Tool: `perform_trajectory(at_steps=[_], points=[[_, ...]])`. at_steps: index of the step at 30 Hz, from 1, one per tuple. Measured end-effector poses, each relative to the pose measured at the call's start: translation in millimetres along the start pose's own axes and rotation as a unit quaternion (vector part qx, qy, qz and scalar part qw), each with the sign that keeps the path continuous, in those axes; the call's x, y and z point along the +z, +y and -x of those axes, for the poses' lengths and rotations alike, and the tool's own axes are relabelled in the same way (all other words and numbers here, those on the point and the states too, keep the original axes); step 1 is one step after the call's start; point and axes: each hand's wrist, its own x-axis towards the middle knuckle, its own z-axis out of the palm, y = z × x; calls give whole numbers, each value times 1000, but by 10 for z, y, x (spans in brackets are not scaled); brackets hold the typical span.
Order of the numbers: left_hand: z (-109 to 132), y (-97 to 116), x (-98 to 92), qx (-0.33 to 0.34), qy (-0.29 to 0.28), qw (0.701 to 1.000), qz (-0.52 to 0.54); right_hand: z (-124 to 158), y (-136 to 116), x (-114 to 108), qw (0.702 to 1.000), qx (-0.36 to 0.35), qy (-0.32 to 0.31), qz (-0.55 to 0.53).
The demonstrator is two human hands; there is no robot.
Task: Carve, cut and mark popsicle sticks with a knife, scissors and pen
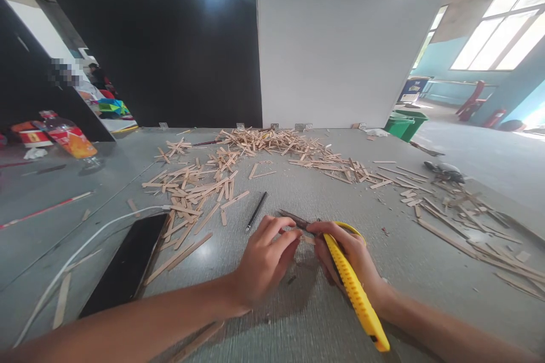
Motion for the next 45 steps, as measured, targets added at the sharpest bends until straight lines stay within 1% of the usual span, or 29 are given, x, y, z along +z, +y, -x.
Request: perform_trajectory(at_steps=[7, 17, 22, 25, 29, 38, 41, 45], points=[[11, -4, -4, -2, 0, 1000, 12, 6, 14, 23, 1000, -6, 7, 0], [26, -20, -13, -35, -42, 998, 26, 6, 19, -27, 998, -25, -51, -31], [-9, -14, -20, -62, -74, 994, 44, 7, 37, -29, 998, -18, -58, -30], [-23, -10, -15, -71, -86, 992, 55, -4, 25, -31, 998, -14, -61, -13], [-43, 6, -20, -78, -95, 990, 62, -14, -11, -30, 997, -36, -65, 22], [-66, 23, -25, -79, -108, 988, 74, -16, -62, -47, 994, -57, -89, 41], [-64, 19, -11, -81, -110, 987, 79, -15, -78, -46, 993, -51, -100, 36], [-57, 15, 16, -89, -109, 987, 83, -20, -70, -33, 993, -38, -97, 49]])
